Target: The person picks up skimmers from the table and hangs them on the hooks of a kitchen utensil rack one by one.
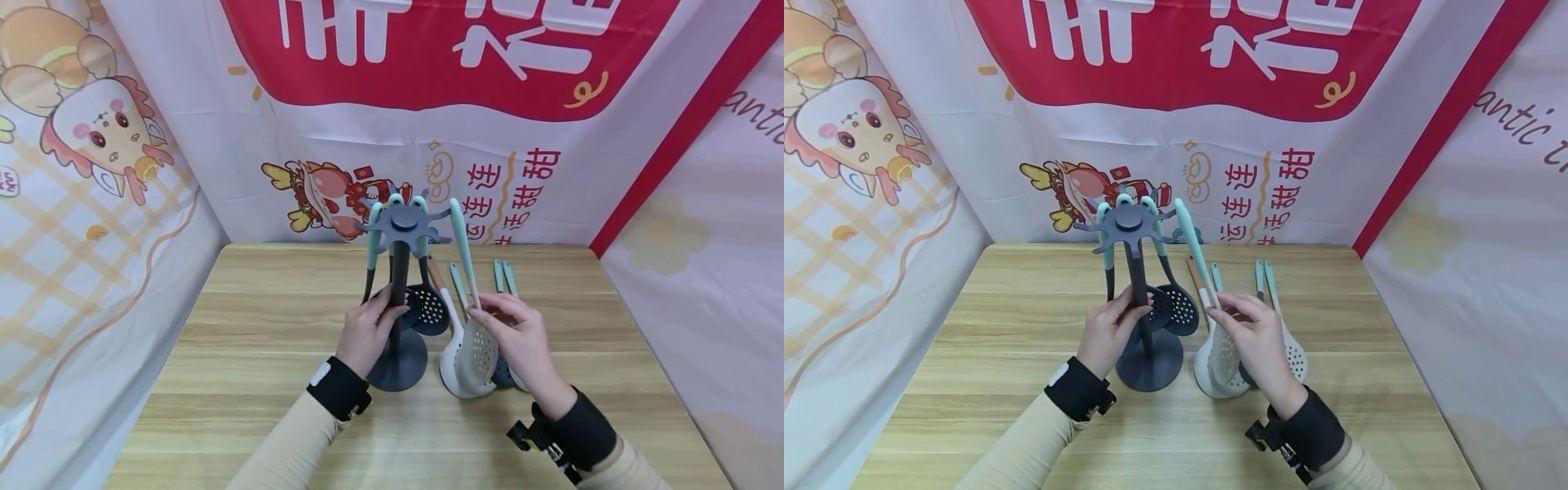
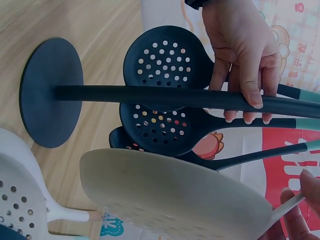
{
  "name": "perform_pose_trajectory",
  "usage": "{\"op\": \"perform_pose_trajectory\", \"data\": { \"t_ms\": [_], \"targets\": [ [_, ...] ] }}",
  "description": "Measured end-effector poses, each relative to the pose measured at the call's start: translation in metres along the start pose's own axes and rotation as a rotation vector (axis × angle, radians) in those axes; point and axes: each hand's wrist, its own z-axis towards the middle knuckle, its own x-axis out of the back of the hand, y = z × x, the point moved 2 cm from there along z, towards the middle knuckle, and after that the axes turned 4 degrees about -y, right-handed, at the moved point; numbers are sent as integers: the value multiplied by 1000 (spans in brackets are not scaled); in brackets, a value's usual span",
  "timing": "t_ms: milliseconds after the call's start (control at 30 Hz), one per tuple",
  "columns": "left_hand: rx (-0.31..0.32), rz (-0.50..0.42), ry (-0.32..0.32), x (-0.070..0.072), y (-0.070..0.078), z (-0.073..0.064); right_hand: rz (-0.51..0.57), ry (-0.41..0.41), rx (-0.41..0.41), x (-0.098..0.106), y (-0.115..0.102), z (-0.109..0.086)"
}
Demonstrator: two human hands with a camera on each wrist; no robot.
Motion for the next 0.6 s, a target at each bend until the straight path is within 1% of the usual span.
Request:
{"op": "perform_pose_trajectory", "data": {
  "t_ms": [267, 367, 600],
  "targets": [
    [-7, 4, -6, -1, -1, -1, -21, -8, -14, 0, 1, 1],
    [-7, 6, 1, -1, -2, -1, -7, -12, -23, -1, 2, 0],
    [-7, 7, 2, -1, -3, -2, 11, -20, 13, -5, 1, -1]
  ]
}}
